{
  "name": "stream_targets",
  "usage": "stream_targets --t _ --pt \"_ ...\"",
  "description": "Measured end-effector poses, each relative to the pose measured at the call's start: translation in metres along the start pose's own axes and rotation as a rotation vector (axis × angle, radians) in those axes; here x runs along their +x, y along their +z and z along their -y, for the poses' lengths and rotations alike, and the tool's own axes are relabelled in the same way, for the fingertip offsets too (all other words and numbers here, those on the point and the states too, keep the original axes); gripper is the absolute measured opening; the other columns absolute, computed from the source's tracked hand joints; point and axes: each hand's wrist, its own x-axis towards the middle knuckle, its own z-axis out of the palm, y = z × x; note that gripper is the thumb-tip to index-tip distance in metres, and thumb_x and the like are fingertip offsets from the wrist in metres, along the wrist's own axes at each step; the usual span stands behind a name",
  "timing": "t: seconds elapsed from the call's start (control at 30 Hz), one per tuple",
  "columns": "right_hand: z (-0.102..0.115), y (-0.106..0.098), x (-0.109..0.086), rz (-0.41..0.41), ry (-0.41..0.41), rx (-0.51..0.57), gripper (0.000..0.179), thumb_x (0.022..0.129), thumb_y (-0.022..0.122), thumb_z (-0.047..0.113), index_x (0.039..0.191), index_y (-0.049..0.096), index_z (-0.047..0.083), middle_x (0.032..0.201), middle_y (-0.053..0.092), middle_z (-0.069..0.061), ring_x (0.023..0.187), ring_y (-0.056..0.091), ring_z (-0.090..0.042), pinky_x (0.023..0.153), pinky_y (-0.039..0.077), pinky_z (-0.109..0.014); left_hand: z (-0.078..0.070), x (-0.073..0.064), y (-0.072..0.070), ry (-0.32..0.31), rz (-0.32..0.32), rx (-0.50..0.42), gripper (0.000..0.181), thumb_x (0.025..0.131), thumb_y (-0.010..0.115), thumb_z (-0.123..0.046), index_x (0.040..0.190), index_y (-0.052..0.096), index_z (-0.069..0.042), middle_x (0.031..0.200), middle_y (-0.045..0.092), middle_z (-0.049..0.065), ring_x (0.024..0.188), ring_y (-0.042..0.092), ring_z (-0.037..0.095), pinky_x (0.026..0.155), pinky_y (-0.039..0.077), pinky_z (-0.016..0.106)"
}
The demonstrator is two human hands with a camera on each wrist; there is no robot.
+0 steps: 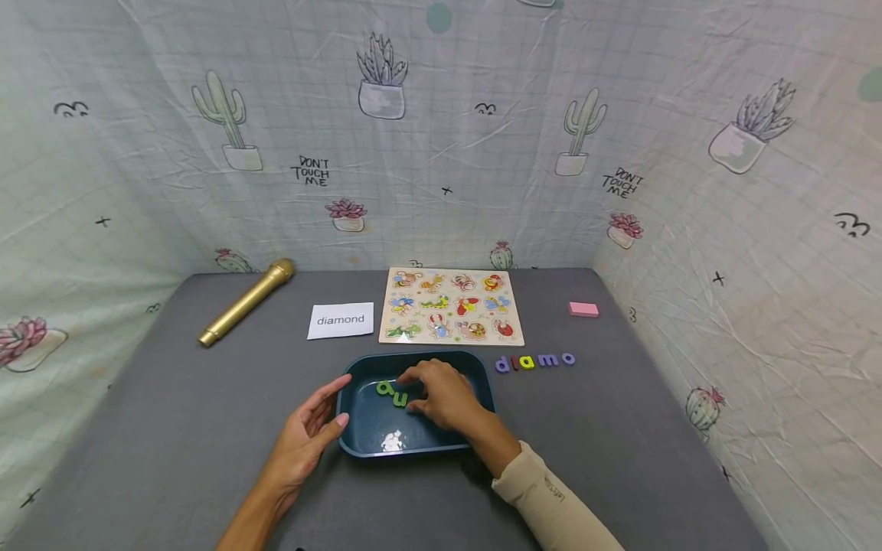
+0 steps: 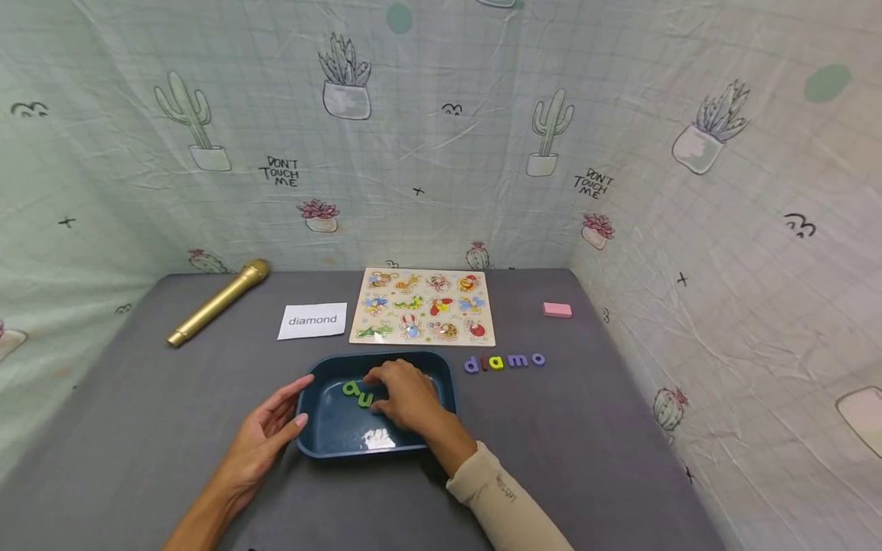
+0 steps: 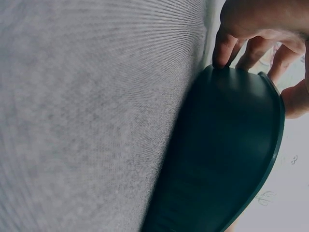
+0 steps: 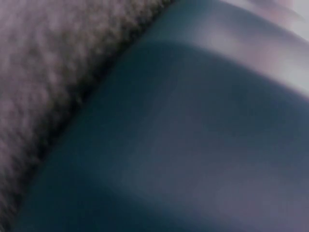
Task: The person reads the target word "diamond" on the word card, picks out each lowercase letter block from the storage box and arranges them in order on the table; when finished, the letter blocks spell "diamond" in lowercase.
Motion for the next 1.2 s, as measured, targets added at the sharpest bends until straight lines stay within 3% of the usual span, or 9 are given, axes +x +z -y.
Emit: stream_targets --t 0.17,0.53,0.77,1.03,1.2 --pt "0.0016 -0.0006 0.0002 0.038 -0.025 -0.02 0.036 0.088 0.089 0.026 0.122 0.078 0.025 0.115 0.074 0.008 0.11 0.065 -0.013 0.096 0.056 -0.037 0.0006 0.0004 -0.0004 0.013 -0.001 -0.004 0.058 0.106 0.064 -0.009 0.161 0.045 -0.013 0.171 0.038 0.011 0.152 0.036 0.0 0.115 0.032 0.005" --pt "-0.0003 0.0011 -0.0009 0.09 -0.086 0.071 0.037 0.086 0.091 0.025 0.121 0.078 0.023 0.092 0.074 0.012 0.087 0.062 -0.001 0.08 0.053 -0.022 0.0004 0.0009 -0.0005 0.012 0.002 -0.01 0.058 0.106 0.064 -0.01 0.161 0.045 -0.014 0.171 0.037 0.011 0.153 0.036 0.002 0.115 0.031 0.005" --pt "0.0006 0.0001 -0.0009 0.09 -0.105 0.094 0.037 0.086 0.091 0.023 0.121 0.079 0.023 0.087 0.074 0.015 0.086 0.062 -0.002 0.08 0.052 -0.023 -0.0001 0.001 -0.0002 0.004 0.002 -0.014 0.058 0.106 0.064 -0.01 0.161 0.045 -0.014 0.171 0.037 0.01 0.156 0.034 0.006 0.115 0.031 0.005" --pt "0.0008 0.0005 -0.0016 0.049 -0.108 0.016 0.035 0.085 0.092 0.027 0.118 0.079 0.025 0.097 0.074 0.011 0.093 0.064 -0.005 0.084 0.053 -0.026 0.0 0.0014 0.0006 0.006 0.0 -0.017 0.058 0.106 0.064 -0.01 0.161 0.045 -0.013 0.171 0.037 0.011 0.153 0.036 0.002 0.115 0.032 0.005" --pt "0.0011 0.0001 -0.0015 0.103 -0.09 0.057 0.036 0.085 0.092 0.025 0.119 0.079 0.026 0.092 0.072 0.014 0.086 0.06 -0.004 0.076 0.049 -0.023 -0.0002 0.0013 0.0005 0.001 -0.004 -0.013 0.058 0.106 0.065 -0.01 0.161 0.045 -0.014 0.171 0.038 0.01 0.153 0.037 0.001 0.114 0.032 0.005"
